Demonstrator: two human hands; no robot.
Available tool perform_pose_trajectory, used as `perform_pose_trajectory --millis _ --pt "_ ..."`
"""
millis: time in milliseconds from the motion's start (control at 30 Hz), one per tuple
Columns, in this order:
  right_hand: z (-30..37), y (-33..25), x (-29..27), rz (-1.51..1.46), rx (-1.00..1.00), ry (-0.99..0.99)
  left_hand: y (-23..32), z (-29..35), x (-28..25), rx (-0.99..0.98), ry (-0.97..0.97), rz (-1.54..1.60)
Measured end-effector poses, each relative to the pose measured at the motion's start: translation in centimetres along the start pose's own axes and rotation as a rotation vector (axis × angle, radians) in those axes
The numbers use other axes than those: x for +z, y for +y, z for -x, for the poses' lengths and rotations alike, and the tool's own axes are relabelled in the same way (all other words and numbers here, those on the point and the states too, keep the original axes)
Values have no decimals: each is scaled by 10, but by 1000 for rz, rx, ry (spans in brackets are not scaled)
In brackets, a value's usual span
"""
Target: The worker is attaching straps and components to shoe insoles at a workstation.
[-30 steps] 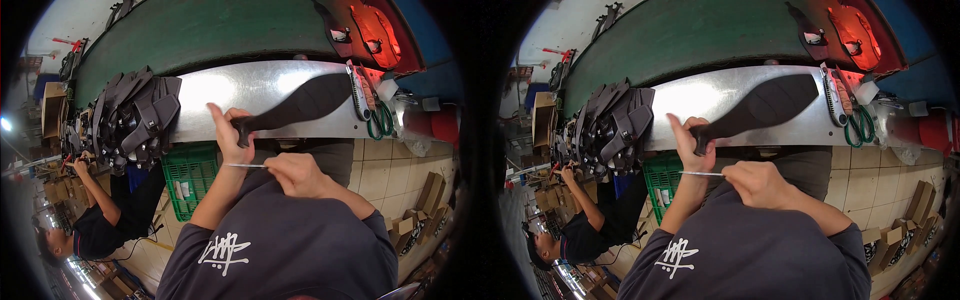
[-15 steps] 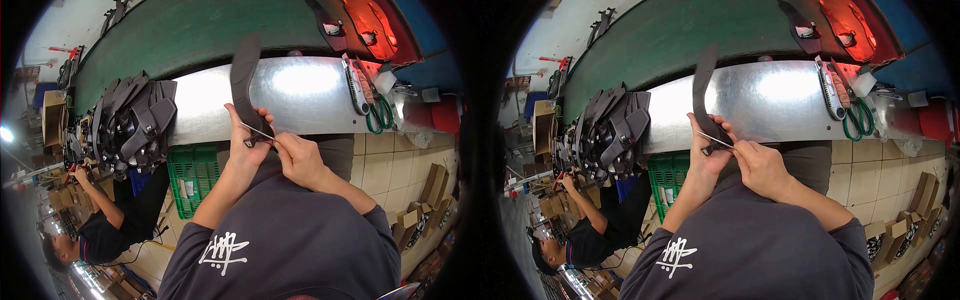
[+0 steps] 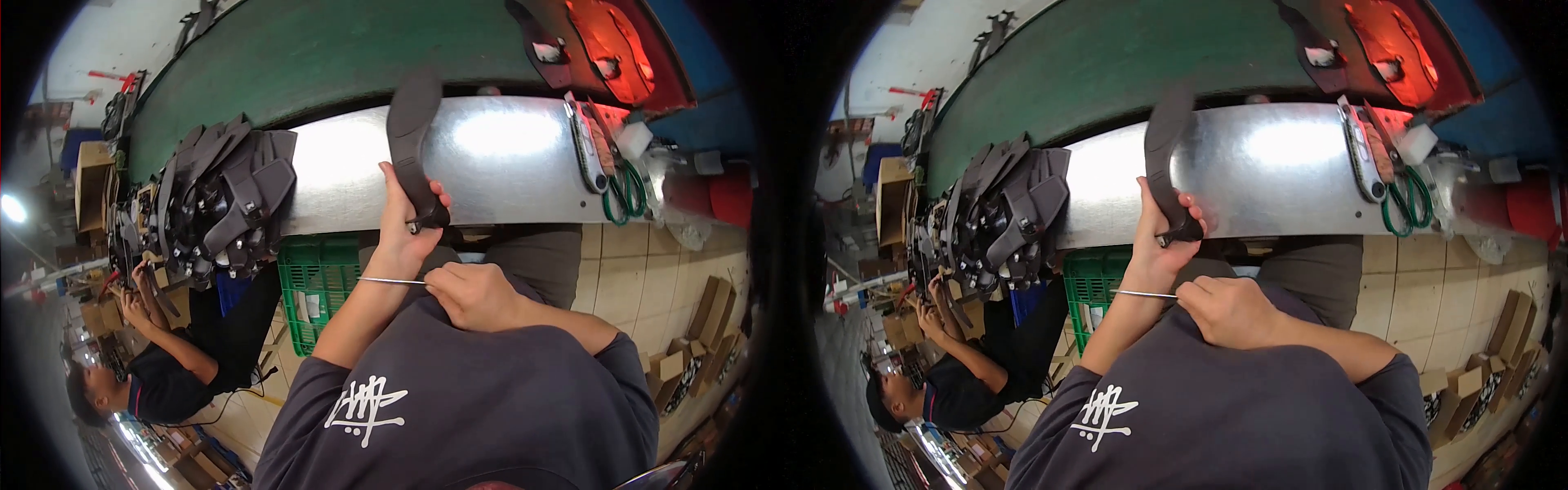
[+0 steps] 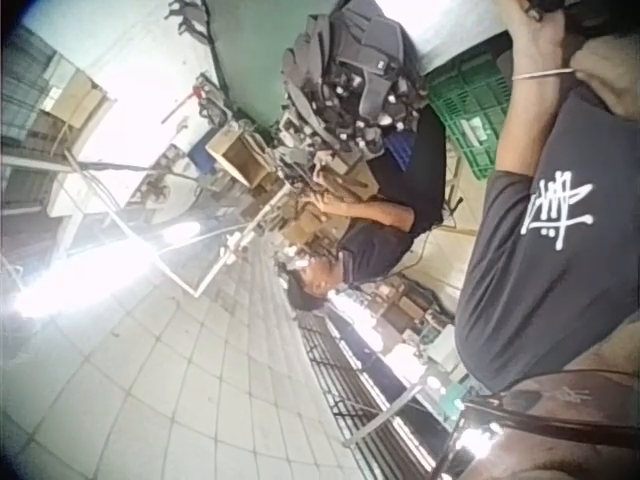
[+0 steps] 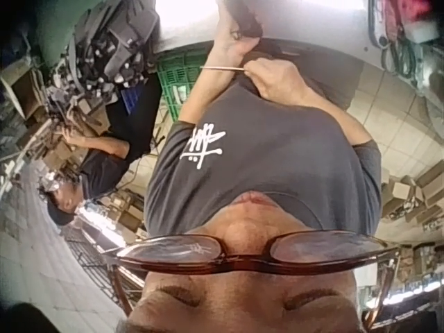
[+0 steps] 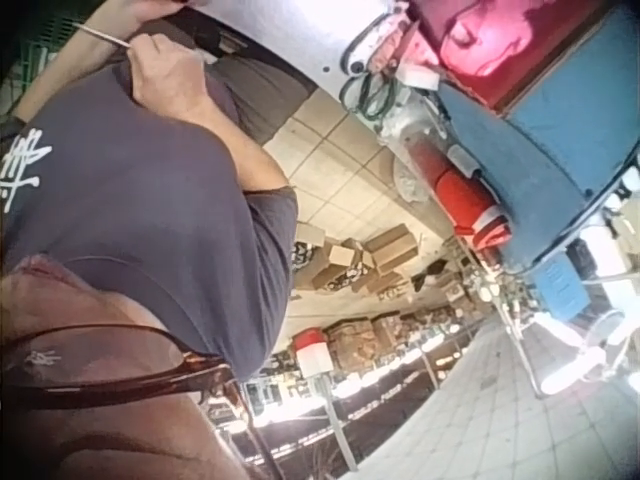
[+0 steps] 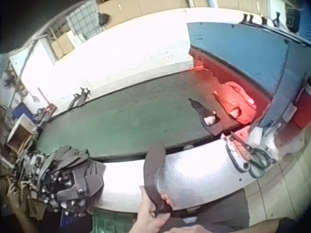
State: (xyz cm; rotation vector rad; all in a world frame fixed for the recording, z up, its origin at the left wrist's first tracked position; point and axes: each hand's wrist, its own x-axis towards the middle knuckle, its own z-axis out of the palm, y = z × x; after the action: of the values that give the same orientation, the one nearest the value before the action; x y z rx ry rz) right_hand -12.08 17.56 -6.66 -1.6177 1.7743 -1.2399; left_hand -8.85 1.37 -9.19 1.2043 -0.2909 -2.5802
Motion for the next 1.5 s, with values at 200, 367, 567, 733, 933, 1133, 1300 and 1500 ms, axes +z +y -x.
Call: perform_pose_trajectory --millis 200,367,567,733,933,1133,1300,1500 --pt "-8 4 -18 -64 91 185 56 26 -4 433 -100 -389" --pt "-3 11 -27 -118 223 221 148 63 -34 941 166 -539" --pt "-7 25 -35 -123 247 246 290 164 -66 1265 490 -873" --pt "-13 33 -47 66 221 391 382 196 -132 1438 926 -999" --pt "-18 88 -90 435 294 487 296 151 -95 1717 749 -1132" --pt "-5 109 -107 652 377 492 146 -3 10 1298 34 -1426" --pt "5 111 -111 717 344 538 13 -114 120 1010 -350 -1419" --pt "4 93 -112 614 370 517 -63 -180 225 1076 118 -1932"
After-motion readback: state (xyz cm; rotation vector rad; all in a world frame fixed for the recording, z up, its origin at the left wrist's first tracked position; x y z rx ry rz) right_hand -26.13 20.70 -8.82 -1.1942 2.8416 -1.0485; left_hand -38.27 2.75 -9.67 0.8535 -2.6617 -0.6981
